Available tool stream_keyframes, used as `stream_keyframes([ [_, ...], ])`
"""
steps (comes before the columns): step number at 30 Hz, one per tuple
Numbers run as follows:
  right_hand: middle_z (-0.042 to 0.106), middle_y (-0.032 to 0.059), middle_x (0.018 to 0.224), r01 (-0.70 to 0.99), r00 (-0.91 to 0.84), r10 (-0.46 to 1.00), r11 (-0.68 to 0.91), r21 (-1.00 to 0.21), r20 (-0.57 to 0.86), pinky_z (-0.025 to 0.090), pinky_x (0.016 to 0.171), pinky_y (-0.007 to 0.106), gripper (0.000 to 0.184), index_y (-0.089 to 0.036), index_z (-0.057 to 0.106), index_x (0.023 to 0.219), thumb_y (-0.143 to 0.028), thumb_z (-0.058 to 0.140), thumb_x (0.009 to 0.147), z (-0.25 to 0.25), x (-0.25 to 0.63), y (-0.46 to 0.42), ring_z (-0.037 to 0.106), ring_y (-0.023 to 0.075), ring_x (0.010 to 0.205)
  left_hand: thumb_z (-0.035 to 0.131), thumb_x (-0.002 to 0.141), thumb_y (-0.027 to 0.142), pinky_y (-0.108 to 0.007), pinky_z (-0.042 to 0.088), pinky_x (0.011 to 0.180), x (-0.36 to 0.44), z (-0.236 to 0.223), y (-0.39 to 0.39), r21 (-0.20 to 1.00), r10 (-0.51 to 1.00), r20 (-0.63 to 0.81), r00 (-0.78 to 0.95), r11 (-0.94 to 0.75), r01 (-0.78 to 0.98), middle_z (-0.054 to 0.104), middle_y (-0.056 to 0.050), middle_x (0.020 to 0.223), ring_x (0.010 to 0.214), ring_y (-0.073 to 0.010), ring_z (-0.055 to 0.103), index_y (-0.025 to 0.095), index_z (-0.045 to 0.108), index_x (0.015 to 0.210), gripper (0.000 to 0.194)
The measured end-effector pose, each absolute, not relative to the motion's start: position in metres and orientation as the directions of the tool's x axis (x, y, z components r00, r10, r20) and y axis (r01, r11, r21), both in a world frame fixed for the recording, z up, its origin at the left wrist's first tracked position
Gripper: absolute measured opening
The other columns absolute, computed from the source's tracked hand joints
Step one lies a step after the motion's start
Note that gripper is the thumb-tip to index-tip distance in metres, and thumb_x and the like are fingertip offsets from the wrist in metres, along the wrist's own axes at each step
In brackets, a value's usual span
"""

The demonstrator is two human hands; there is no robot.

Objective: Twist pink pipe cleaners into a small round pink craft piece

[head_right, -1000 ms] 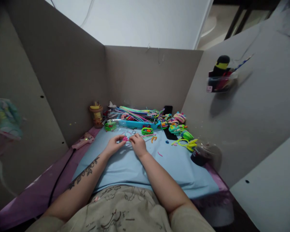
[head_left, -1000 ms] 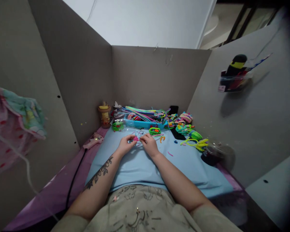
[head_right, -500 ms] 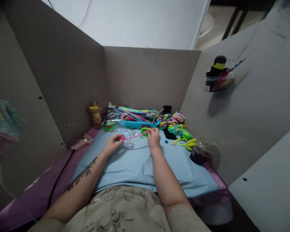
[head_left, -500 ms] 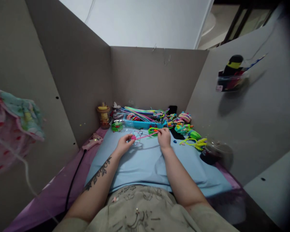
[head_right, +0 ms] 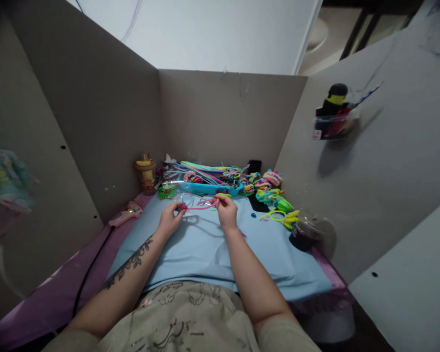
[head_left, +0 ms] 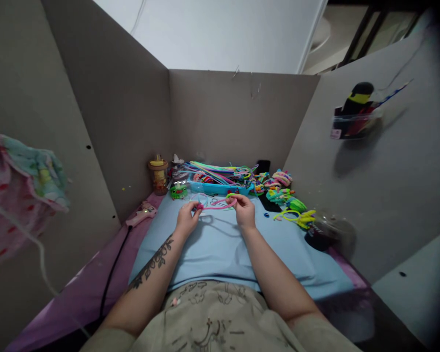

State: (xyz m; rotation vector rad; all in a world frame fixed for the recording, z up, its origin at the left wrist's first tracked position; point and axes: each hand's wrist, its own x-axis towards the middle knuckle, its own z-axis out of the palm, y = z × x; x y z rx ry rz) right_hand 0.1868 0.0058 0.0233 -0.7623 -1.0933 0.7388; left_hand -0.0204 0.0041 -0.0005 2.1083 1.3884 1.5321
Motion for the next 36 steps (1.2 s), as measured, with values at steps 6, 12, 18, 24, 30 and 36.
stream_keyframes([
  [6,0.067,0.0022,0.071,-0.188,0.265,0.865,0.481,-0.857,0.427,0.053,0.069,0.035,0.022,-0.019,0.062,0.079,-0.034,0.069,0.065,0.022,0.186,0.008,0.065,0.0174,0.067,0.055,0.079,0.028,-0.031,0.043,0.076,-0.02,-0.001,0.002,0.568,0.742,0.664,0.092,-0.581,0.583,0.065,-0.006,0.086,0.084,-0.0197,0.058,0.021,0.063,0.092,0.016],
  [12,0.066,0.0009,0.068,-0.211,0.213,0.887,0.45,-0.867,0.409,0.053,0.068,0.034,0.022,-0.019,0.063,0.079,-0.034,0.069,0.065,0.022,0.184,0.007,0.064,0.0167,0.067,0.057,0.077,0.022,-0.033,0.043,0.08,-0.019,-0.002,0.002,0.546,0.719,0.679,0.15,-0.63,0.552,0.067,-0.007,0.09,0.087,-0.0205,0.057,0.02,0.063,0.092,0.017],
  [18,0.065,0.0012,0.065,-0.207,0.136,0.908,0.417,-0.885,0.396,0.052,0.065,0.032,0.021,-0.019,0.064,0.077,-0.034,0.071,0.064,0.02,0.18,0.005,0.063,0.0161,0.064,0.056,0.078,0.02,-0.033,0.043,0.082,-0.017,0.0,-0.001,0.499,0.674,0.708,0.211,-0.69,0.524,0.066,-0.005,0.088,0.087,-0.0189,0.058,0.02,0.062,0.091,0.014],
  [24,0.064,0.0015,0.066,-0.076,-0.032,0.916,0.396,-0.915,0.399,0.047,0.061,0.029,0.02,-0.019,0.067,0.076,-0.034,0.071,0.064,0.021,0.176,-0.002,0.059,0.0149,0.062,0.058,0.077,0.022,-0.033,0.043,0.082,-0.015,0.001,-0.003,0.548,0.697,0.693,0.184,-0.675,0.494,0.066,-0.005,0.088,0.087,-0.0189,0.057,0.02,0.062,0.089,0.013],
  [30,0.064,0.0038,0.081,0.009,-0.058,0.906,0.421,-0.907,0.42,0.046,0.072,0.03,0.018,-0.019,0.068,0.077,-0.033,0.068,0.066,0.014,0.169,0.0,0.058,0.0175,0.079,0.06,0.075,0.03,-0.03,0.044,0.08,-0.013,0.004,-0.004,0.684,0.769,0.634,0.083,-0.608,0.404,0.065,-0.004,0.087,0.085,-0.0178,0.058,0.019,0.062,0.086,0.016],
  [36,0.06,0.0017,0.099,-0.26,-0.024,0.973,0.214,-0.942,0.228,0.047,0.063,0.025,0.045,-0.024,0.055,0.098,-0.026,0.069,0.055,0.005,0.153,0.004,0.059,0.0134,0.076,0.059,0.074,0.033,-0.028,0.044,0.079,-0.011,0.01,-0.005,0.777,0.819,0.573,0.031,-0.555,0.298,0.065,-0.002,0.08,0.08,-0.0161,0.058,0.017,0.062,0.082,0.017],
])
